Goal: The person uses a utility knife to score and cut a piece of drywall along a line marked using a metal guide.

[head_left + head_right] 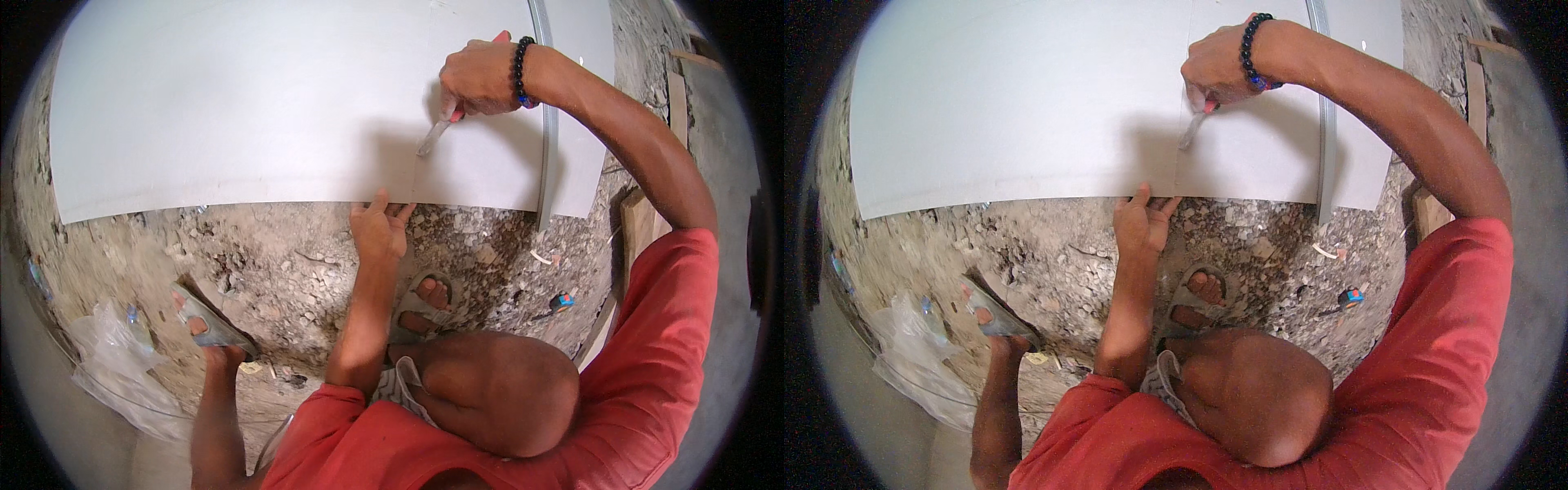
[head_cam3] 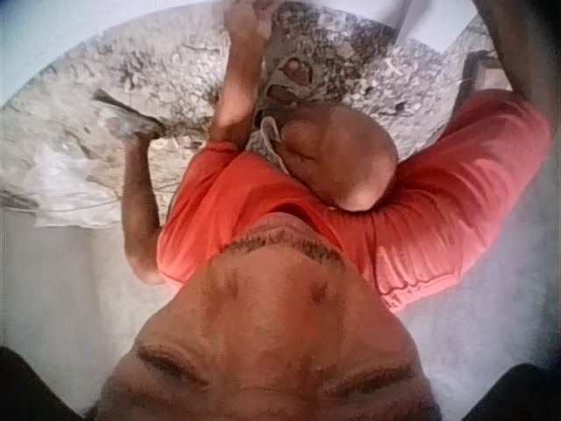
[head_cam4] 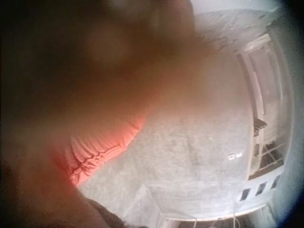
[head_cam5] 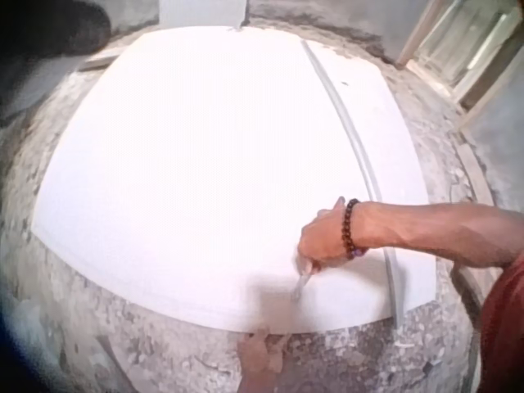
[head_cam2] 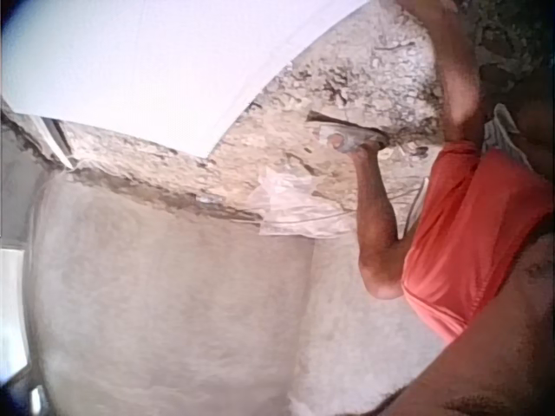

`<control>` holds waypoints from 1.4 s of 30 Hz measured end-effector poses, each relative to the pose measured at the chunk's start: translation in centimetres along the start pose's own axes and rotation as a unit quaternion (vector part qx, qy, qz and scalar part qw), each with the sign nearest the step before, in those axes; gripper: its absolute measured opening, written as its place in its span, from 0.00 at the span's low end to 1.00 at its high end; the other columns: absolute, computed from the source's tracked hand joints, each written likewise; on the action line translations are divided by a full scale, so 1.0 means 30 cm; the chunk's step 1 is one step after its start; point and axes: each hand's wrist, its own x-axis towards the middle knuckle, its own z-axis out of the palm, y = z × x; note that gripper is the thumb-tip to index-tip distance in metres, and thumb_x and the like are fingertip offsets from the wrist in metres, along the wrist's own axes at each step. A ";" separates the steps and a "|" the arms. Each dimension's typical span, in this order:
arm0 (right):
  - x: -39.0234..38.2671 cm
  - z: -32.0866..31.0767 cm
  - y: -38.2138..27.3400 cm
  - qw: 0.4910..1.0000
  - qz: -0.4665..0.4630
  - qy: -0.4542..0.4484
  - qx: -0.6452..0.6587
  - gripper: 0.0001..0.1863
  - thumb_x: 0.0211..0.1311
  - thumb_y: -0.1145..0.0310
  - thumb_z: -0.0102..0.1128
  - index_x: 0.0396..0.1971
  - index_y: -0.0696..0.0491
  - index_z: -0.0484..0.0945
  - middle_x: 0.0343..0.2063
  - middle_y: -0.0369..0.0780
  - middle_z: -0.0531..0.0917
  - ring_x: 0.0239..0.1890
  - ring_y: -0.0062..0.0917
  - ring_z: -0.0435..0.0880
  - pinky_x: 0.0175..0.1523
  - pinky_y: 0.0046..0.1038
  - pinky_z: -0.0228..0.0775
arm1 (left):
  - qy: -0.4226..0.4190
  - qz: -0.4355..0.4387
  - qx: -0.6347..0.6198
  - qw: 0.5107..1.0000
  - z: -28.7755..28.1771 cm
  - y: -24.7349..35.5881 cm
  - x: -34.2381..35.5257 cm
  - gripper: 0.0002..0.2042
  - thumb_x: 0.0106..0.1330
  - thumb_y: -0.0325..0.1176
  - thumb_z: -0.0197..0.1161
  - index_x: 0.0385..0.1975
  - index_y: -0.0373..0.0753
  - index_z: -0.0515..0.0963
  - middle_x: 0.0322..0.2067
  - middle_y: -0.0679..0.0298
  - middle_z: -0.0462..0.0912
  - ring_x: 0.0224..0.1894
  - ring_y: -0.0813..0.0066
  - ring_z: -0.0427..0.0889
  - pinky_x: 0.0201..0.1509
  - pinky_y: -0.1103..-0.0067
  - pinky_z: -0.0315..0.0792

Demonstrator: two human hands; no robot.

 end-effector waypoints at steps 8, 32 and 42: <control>0.004 0.012 0.007 0.999 -0.030 0.012 0.016 0.08 0.54 0.70 0.60 0.16 0.48 0.77 0.15 0.40 0.79 0.21 0.37 0.79 0.32 0.39 0.72 | 0.003 0.008 0.029 1.000 0.018 0.006 -0.017 0.21 0.71 0.22 0.46 0.63 0.35 0.55 0.57 0.49 0.66 0.54 0.48 0.74 0.56 0.49 0.73; 0.015 -0.043 -0.044 0.997 -0.068 0.035 -0.029 0.02 0.44 0.76 0.61 0.18 0.56 0.82 0.23 0.45 0.84 0.28 0.40 0.85 0.32 0.43 0.76 | 0.051 0.060 0.060 0.995 0.043 -0.034 -0.017 0.26 0.69 0.17 0.46 0.65 0.44 0.53 0.53 0.51 0.68 0.48 0.54 0.77 0.53 0.53 0.76; 0.021 -0.063 -0.105 0.993 -0.037 0.006 -0.108 0.04 0.50 0.73 0.63 0.27 0.53 0.85 0.30 0.42 0.86 0.36 0.35 0.86 0.38 0.37 0.73 | 0.088 0.040 0.083 0.992 0.073 -0.040 -0.045 0.29 0.65 0.15 0.51 0.62 0.50 0.54 0.50 0.55 0.71 0.45 0.61 0.76 0.48 0.61 0.79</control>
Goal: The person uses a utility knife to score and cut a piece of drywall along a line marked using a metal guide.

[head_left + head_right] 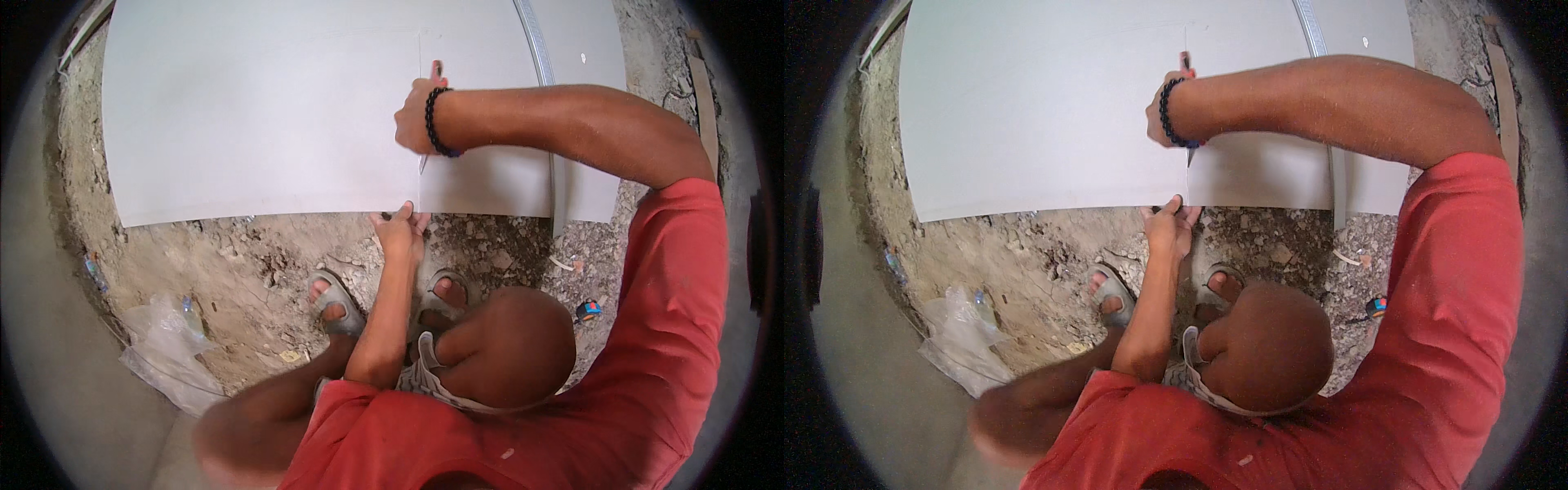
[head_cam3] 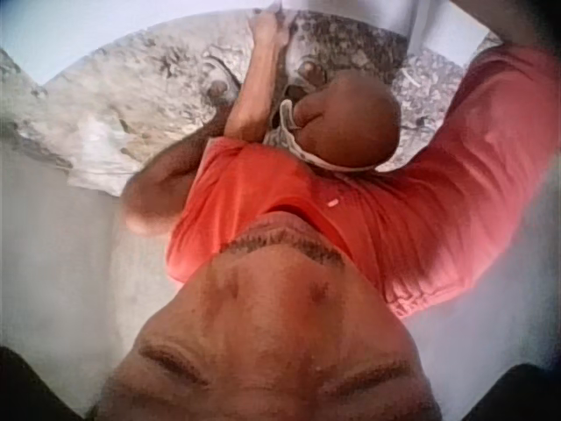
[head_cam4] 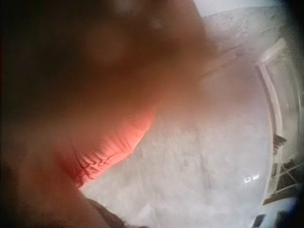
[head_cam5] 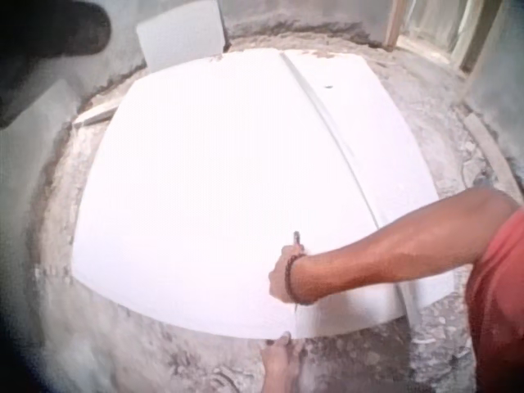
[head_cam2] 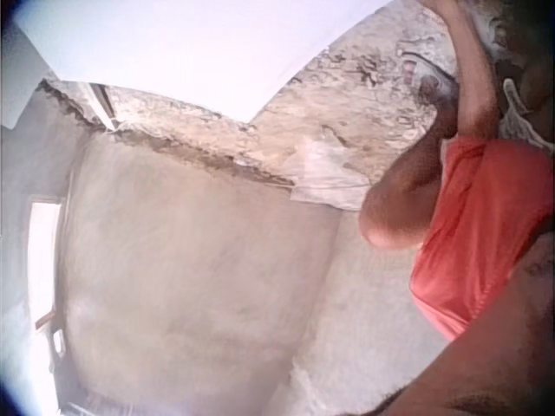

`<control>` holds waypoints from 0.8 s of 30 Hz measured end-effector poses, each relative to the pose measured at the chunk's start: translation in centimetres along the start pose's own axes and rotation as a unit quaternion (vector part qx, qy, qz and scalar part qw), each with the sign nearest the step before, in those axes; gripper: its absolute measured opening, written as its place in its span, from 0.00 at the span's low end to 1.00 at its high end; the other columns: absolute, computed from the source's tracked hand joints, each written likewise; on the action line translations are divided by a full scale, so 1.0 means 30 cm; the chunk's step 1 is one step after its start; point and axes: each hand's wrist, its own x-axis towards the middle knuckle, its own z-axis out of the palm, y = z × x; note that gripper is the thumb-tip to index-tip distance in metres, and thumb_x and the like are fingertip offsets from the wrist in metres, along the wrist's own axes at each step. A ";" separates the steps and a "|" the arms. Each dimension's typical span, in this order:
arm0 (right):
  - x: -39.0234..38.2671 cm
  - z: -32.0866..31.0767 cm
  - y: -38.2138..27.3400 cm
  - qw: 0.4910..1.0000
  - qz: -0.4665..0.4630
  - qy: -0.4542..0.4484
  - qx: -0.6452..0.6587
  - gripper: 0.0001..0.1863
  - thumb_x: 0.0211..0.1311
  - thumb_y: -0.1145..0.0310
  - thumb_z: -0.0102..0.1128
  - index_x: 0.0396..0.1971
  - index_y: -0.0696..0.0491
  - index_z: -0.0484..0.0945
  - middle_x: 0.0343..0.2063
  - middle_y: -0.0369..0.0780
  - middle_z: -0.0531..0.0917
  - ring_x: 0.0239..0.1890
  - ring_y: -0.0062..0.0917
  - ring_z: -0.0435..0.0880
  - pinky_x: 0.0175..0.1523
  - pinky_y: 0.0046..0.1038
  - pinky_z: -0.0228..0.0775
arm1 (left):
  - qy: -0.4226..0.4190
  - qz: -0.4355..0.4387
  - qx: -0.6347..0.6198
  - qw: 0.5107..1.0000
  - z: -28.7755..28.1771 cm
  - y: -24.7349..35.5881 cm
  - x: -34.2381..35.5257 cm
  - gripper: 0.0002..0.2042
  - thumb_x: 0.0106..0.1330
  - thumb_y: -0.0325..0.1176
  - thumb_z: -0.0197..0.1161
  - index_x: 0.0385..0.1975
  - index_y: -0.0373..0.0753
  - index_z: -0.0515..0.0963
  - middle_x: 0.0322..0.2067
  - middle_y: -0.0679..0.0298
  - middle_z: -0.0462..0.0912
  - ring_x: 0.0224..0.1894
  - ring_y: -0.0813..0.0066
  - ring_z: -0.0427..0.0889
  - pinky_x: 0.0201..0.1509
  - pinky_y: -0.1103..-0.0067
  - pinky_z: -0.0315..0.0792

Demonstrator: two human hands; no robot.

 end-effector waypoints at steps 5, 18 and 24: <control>0.062 -0.031 0.020 0.996 0.046 -0.074 0.010 0.06 0.53 0.68 0.64 0.30 0.48 0.86 0.30 0.42 0.86 0.38 0.38 0.86 0.41 0.41 0.75 | -0.038 0.042 -0.014 0.998 -0.035 -0.089 0.059 0.33 0.64 0.15 0.53 0.66 0.51 0.52 0.52 0.54 0.70 0.47 0.60 0.77 0.48 0.61 0.78; 0.113 -0.111 0.032 0.970 0.080 -0.220 0.064 0.07 0.64 0.60 0.57 0.34 0.41 0.84 0.27 0.36 0.84 0.36 0.32 0.84 0.41 0.39 0.74 | -0.012 -0.013 -0.002 1.000 -0.012 -0.109 0.061 0.24 0.66 0.18 0.54 0.60 0.39 0.57 0.45 0.52 0.75 0.32 0.65 0.81 0.38 0.67 0.82; 0.114 -0.145 0.049 0.972 0.077 -0.213 0.061 0.07 0.64 0.61 0.57 0.33 0.41 0.84 0.26 0.36 0.83 0.34 0.32 0.82 0.40 0.38 0.73 | 0.031 0.041 0.075 0.996 0.009 -0.080 0.026 0.25 0.66 0.21 0.54 0.62 0.35 0.54 0.41 0.51 0.77 0.25 0.69 0.80 0.29 0.74 0.81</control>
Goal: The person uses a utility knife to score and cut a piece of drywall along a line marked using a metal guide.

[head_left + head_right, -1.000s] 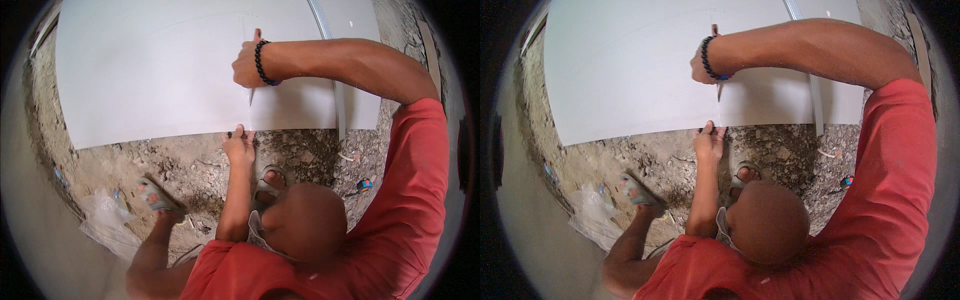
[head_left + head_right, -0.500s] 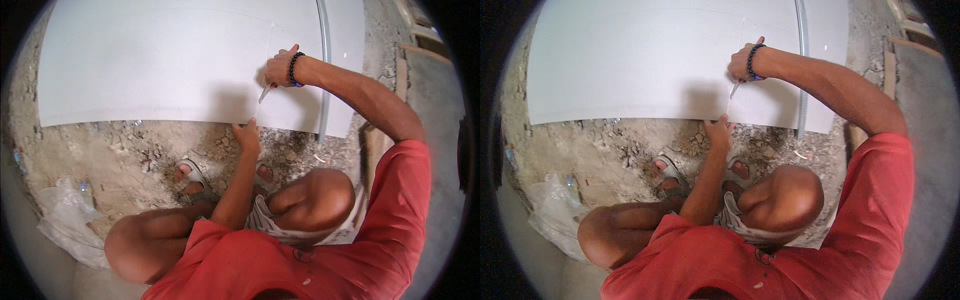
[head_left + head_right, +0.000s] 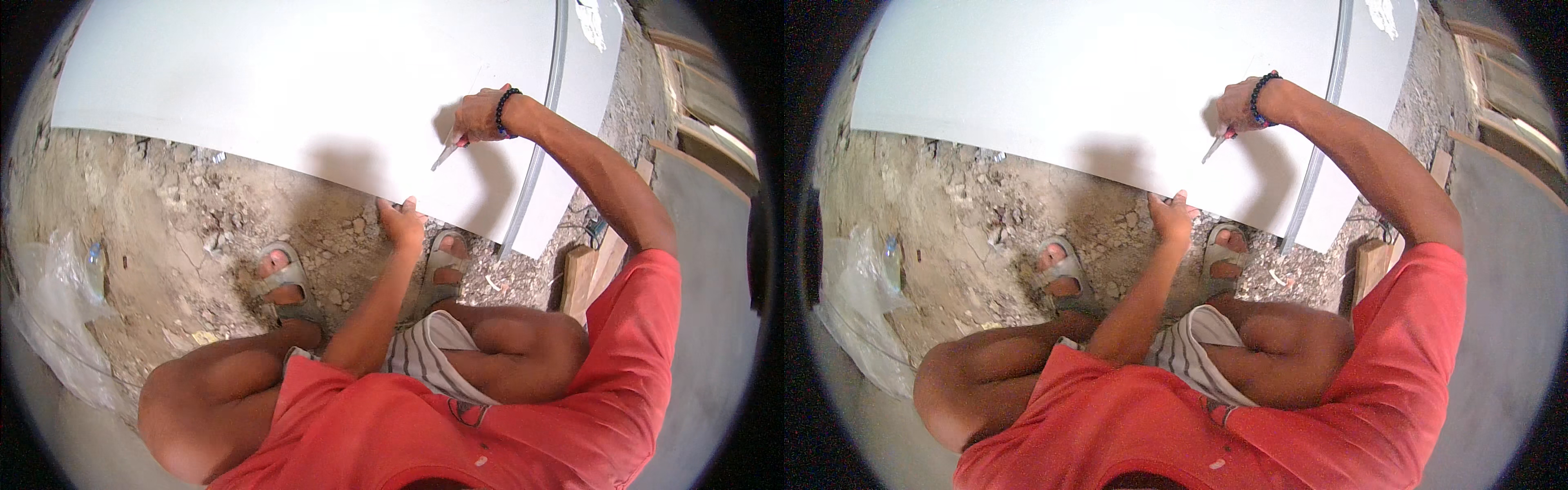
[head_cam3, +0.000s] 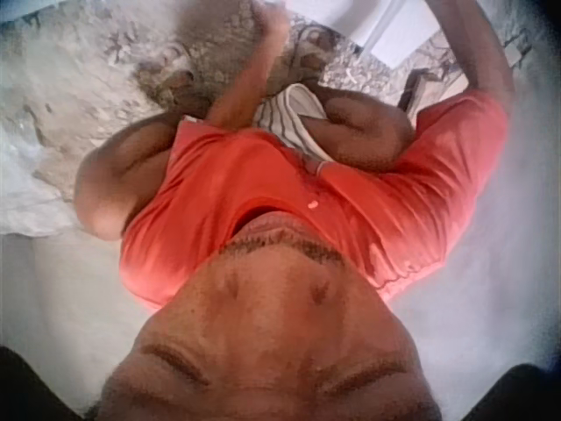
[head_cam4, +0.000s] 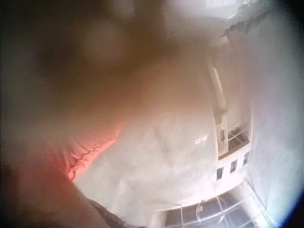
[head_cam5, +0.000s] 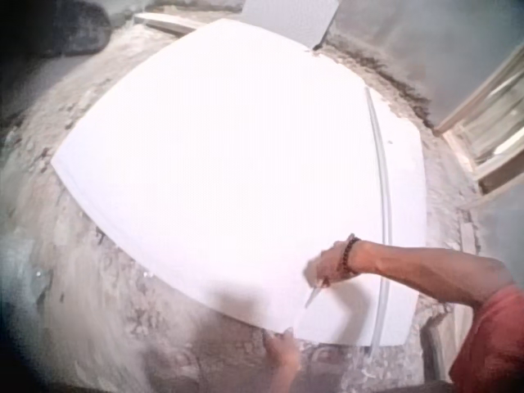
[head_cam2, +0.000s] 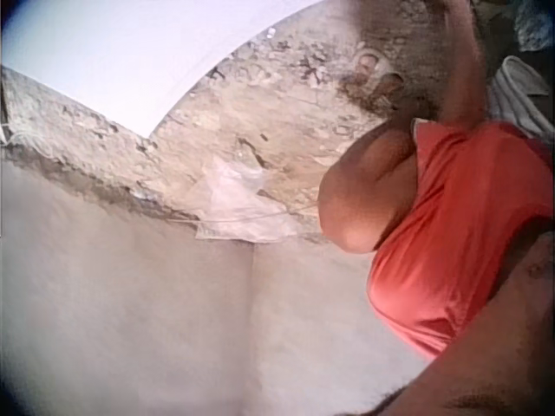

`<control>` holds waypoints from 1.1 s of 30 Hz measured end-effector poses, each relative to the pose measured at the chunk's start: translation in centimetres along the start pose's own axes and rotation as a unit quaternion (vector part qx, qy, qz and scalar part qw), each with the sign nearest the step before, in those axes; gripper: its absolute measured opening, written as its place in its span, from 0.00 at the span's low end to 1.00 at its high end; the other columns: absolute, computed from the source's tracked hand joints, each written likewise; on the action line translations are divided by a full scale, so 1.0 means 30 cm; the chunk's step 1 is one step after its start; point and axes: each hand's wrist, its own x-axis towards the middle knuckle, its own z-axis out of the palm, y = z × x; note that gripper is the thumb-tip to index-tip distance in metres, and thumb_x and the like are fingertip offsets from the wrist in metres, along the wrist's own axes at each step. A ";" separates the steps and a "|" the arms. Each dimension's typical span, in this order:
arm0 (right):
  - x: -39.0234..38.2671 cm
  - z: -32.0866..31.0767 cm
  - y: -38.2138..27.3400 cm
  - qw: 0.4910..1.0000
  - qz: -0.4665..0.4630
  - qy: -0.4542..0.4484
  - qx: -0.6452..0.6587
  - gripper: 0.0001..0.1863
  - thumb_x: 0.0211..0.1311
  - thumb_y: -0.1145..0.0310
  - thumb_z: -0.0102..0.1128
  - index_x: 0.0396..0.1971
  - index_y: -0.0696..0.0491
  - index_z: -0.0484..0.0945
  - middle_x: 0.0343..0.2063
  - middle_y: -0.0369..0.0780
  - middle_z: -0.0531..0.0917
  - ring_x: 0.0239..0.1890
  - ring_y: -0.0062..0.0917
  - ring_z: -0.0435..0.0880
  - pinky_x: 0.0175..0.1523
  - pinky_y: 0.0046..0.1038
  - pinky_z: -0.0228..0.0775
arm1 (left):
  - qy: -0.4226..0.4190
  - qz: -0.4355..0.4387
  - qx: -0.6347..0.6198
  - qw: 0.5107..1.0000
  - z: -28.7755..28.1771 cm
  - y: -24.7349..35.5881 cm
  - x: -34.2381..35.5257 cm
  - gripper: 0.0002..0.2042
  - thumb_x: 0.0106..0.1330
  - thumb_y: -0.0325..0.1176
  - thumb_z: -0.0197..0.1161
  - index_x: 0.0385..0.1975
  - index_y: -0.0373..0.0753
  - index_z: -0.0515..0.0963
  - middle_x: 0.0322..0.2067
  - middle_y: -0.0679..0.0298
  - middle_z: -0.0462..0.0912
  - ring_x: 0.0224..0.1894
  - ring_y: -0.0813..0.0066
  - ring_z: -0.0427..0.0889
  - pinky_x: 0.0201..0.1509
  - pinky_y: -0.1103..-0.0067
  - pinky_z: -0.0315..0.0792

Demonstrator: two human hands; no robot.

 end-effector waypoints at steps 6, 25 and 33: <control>0.017 0.040 0.062 0.998 -0.046 0.046 0.000 0.09 0.65 0.62 0.56 0.37 0.44 0.85 0.24 0.35 0.83 0.28 0.25 0.79 0.36 0.34 0.72 | 0.031 0.061 0.034 0.997 0.010 -0.048 0.011 0.22 0.65 0.20 0.56 0.58 0.32 0.59 0.39 0.54 0.78 0.25 0.72 0.79 0.23 0.79 0.75; 0.063 0.006 0.349 0.990 -0.118 0.074 0.006 0.16 0.54 0.72 0.62 0.43 0.40 0.85 0.32 0.34 0.85 0.34 0.26 0.78 0.43 0.33 0.71 | 0.124 0.170 -0.003 0.978 0.062 -0.117 -0.010 0.09 0.63 0.19 0.58 0.40 0.32 0.66 0.28 0.67 0.70 0.30 0.82 0.69 0.34 0.82 0.67; 0.073 -0.020 0.493 0.993 -0.061 0.085 0.053 0.20 0.53 0.75 0.63 0.45 0.39 0.85 0.31 0.32 0.86 0.33 0.24 0.78 0.40 0.30 0.71 | 0.105 0.185 0.009 0.977 0.058 -0.104 -0.025 0.08 0.65 0.21 0.58 0.37 0.35 0.65 0.25 0.71 0.66 0.23 0.86 0.65 0.23 0.84 0.63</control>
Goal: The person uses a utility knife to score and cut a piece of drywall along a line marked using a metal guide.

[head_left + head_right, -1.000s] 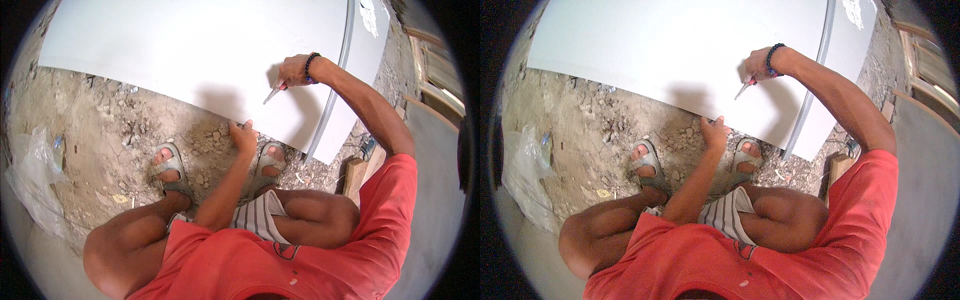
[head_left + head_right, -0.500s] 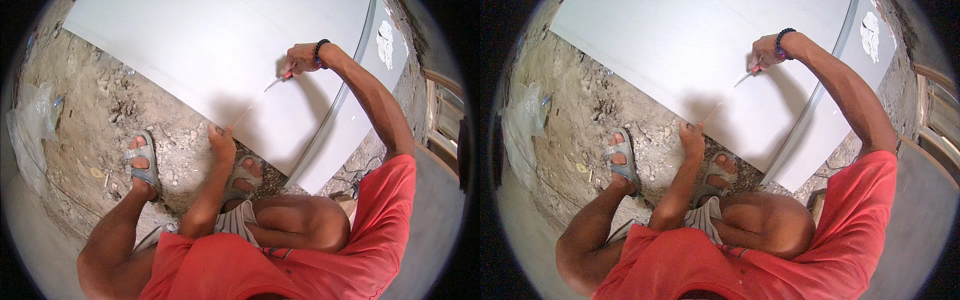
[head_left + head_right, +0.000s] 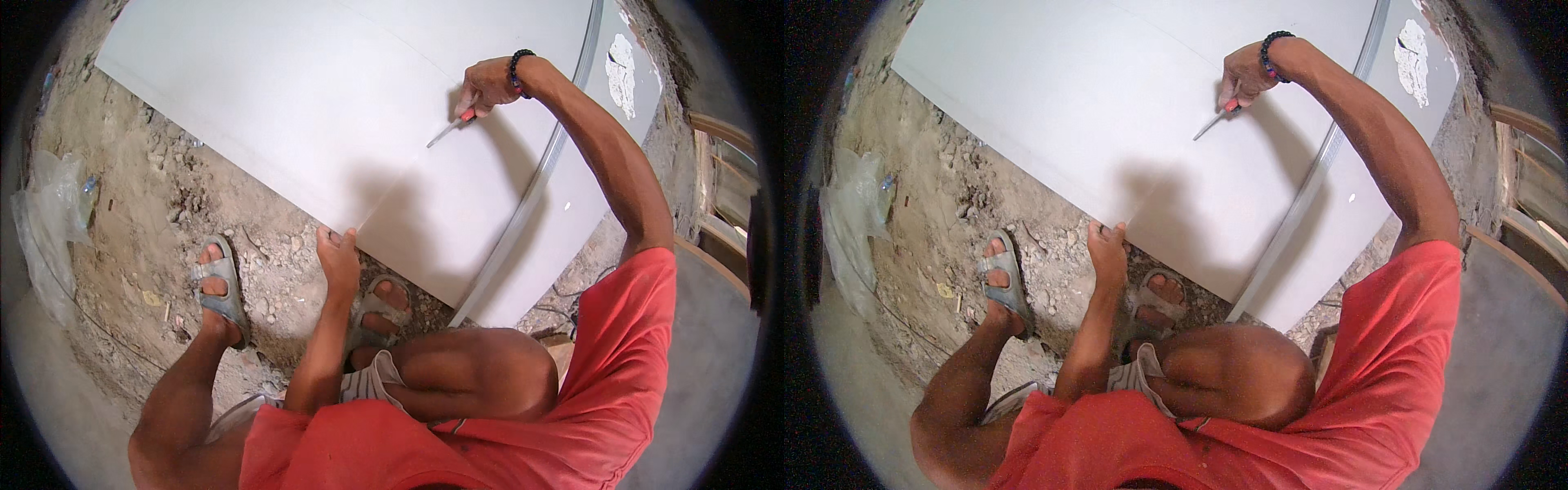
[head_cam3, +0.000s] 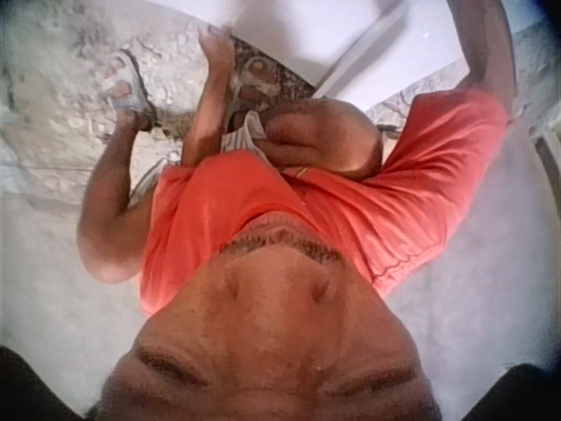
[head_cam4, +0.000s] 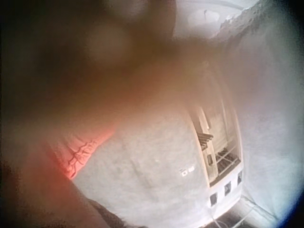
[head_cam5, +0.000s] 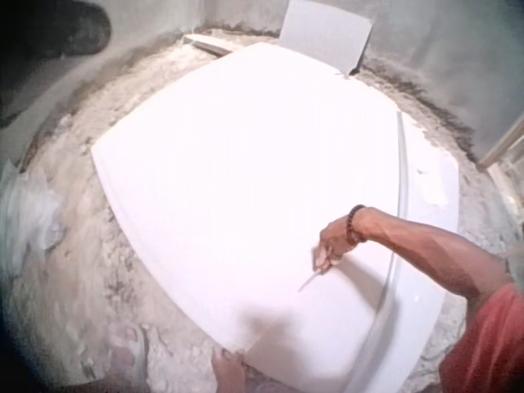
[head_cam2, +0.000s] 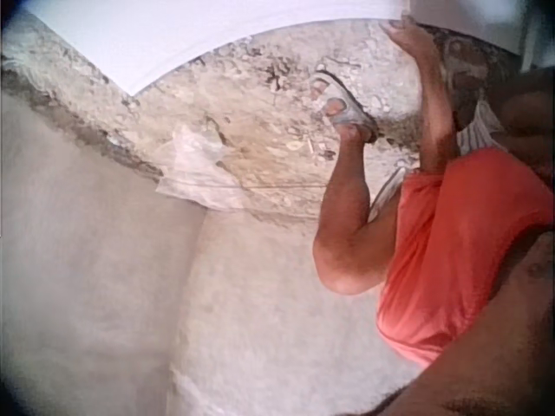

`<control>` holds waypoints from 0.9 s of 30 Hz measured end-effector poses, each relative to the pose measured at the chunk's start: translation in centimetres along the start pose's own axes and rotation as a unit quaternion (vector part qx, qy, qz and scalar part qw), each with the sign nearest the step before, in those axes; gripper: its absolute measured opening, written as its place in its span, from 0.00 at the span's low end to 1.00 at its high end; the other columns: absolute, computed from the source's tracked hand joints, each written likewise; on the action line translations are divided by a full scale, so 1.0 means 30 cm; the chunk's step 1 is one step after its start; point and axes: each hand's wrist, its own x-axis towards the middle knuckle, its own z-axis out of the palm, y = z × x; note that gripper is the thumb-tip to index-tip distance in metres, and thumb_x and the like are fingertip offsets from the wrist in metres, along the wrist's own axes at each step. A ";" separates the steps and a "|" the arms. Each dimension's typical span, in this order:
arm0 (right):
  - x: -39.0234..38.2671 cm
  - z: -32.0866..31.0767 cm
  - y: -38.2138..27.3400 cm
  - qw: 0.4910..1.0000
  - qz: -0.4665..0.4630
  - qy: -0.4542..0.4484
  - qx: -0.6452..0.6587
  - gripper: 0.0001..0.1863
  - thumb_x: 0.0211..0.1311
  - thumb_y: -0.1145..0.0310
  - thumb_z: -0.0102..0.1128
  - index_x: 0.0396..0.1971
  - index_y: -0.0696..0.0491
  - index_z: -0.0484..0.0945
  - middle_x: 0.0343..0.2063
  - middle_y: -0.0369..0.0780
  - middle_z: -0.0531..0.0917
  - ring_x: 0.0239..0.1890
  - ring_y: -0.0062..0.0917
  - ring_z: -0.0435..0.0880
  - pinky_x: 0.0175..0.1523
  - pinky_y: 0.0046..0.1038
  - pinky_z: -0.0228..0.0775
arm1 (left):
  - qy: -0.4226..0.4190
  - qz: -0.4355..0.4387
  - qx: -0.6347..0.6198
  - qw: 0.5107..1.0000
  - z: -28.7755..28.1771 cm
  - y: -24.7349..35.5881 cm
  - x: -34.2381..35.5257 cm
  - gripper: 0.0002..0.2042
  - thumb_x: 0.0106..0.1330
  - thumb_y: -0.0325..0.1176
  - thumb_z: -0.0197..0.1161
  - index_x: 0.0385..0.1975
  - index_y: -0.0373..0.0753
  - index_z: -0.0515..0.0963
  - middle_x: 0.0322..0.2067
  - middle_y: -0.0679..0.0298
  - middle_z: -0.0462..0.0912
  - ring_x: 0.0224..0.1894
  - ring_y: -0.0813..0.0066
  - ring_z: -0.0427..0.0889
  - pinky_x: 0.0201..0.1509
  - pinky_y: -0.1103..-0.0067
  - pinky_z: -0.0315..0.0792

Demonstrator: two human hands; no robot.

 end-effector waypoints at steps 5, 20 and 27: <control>-0.008 -0.044 0.147 1.000 0.023 -0.011 -0.004 0.20 0.52 0.74 0.66 0.47 0.41 0.84 0.38 0.32 0.87 0.38 0.23 0.81 0.46 0.30 0.72 | -0.002 0.009 -0.018 1.000 0.004 -0.013 0.006 0.08 0.65 0.21 0.57 0.37 0.35 0.65 0.24 0.71 0.66 0.23 0.86 0.65 0.23 0.84 0.62; -0.038 -0.145 0.173 0.992 0.128 0.019 -0.009 0.20 0.52 0.76 0.67 0.45 0.41 0.85 0.31 0.30 0.86 0.26 0.20 0.73 0.30 0.28 0.66 | -0.009 -0.003 -0.036 0.999 0.007 0.003 0.005 0.08 0.65 0.21 0.58 0.35 0.37 0.63 0.23 0.72 0.64 0.21 0.86 0.65 0.21 0.84 0.62; -0.043 -0.147 0.216 0.989 0.126 0.051 -0.050 0.18 0.51 0.75 0.68 0.43 0.42 0.86 0.31 0.32 0.87 0.31 0.22 0.78 0.34 0.29 0.70 | -0.017 -0.002 -0.027 1.000 0.016 -0.009 0.004 0.10 0.67 0.23 0.56 0.44 0.36 0.66 0.28 0.68 0.76 0.23 0.84 0.71 0.22 0.85 0.64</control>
